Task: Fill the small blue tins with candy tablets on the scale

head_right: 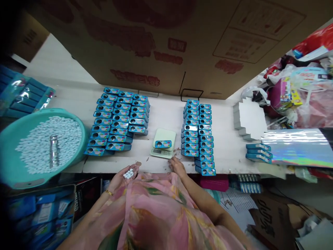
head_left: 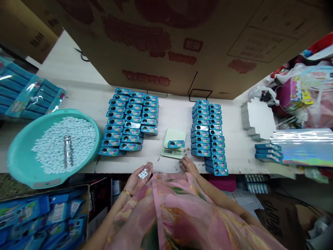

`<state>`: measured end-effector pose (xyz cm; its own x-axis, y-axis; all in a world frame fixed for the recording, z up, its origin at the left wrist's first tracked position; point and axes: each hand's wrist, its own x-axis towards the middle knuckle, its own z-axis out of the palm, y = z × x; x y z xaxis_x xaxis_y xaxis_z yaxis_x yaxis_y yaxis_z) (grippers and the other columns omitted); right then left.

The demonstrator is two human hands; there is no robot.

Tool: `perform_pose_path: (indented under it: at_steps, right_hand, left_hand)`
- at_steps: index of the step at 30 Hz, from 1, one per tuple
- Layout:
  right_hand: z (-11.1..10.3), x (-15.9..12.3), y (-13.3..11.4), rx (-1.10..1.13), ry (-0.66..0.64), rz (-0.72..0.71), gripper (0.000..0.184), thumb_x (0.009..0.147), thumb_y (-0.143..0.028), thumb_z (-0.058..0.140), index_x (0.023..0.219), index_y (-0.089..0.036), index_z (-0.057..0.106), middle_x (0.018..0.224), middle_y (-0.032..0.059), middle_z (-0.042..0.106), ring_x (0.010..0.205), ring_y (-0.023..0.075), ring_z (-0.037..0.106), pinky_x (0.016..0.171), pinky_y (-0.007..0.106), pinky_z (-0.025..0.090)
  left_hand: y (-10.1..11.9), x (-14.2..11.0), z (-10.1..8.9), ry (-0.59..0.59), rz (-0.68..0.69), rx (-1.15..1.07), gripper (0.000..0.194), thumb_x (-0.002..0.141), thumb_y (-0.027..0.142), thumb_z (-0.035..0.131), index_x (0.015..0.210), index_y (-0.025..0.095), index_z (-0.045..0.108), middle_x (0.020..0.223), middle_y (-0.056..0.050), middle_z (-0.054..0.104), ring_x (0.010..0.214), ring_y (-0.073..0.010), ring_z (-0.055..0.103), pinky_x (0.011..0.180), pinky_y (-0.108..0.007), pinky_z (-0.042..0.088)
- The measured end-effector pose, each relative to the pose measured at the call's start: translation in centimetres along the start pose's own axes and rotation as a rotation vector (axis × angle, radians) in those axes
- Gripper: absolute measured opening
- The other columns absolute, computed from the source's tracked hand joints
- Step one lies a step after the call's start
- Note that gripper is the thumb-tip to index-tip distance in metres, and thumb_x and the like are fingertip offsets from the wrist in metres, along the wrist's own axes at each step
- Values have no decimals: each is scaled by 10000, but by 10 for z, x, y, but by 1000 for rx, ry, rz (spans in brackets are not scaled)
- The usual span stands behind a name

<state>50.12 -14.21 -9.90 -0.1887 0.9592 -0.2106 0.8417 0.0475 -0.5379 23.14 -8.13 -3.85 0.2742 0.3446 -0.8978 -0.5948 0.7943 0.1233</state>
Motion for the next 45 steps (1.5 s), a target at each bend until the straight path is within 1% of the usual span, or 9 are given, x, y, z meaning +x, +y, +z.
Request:
perform_pose_path:
  at_steps: [5,8,11,16,23,27,31,38,45]
  right_hand:
    - [2,3,12,-43,4,-14,143,774,-112,435,780,-168,567,840,70,533,796,166,479,705,284,411]
    - [2,-1,13,-35,0,-32,158,777,-112,422,851,-165,551,852,64,528,816,158,475,730,279,406]
    - [3,-3,10,-38,-41,-137,187,755,-117,456,913,-177,539,911,64,521,850,160,469,740,273,408]
    - [-1,2,-3,-22,-44,-241,164,792,-126,412,757,-178,564,792,47,535,756,146,494,681,261,429]
    - [-69,46,-59,110,300,-255,211,844,-179,359,932,-190,550,936,69,529,921,147,477,796,286,401]
    - [-93,67,-75,51,309,-275,204,840,-219,388,948,-195,559,943,73,552,896,167,480,798,321,395]
    - [-77,54,-90,34,213,-343,218,836,-238,400,998,-186,535,966,82,544,904,170,466,788,319,397]
    - [-39,42,-120,-143,-181,-497,191,804,-193,449,975,-167,528,924,73,548,803,159,487,631,250,432]
    - [-37,43,-115,-166,-179,-473,145,797,-169,452,920,-176,528,886,53,545,832,146,491,626,223,428]
  left_hand:
    - [3,0,7,-15,9,11,204,776,110,413,901,57,565,788,-113,645,718,-158,615,611,-236,510]
    - [0,0,7,-4,9,9,238,779,105,403,961,53,548,776,-111,646,710,-153,615,596,-227,509]
    - [-4,1,5,12,-7,12,241,784,110,399,970,54,542,750,-109,645,697,-150,617,589,-220,509]
    - [-6,-3,6,53,13,-2,204,786,110,394,914,64,547,736,-109,641,693,-155,619,586,-226,515]
    - [-7,-10,32,-32,18,-36,183,780,96,393,823,74,569,782,-115,640,776,-168,610,665,-260,514]
    - [-6,-15,48,-115,20,-24,186,771,102,408,812,65,585,847,-139,637,826,-179,598,707,-271,500]
    - [-8,-18,53,-183,0,-17,198,767,119,417,839,72,595,881,-137,635,868,-191,584,745,-304,481]
    - [-22,-7,34,-202,-154,-6,201,789,167,402,817,92,586,645,-58,635,673,-161,615,736,-337,475]
    - [-22,-8,34,-145,-186,35,190,786,152,402,802,89,580,649,-63,631,675,-163,617,748,-328,468]
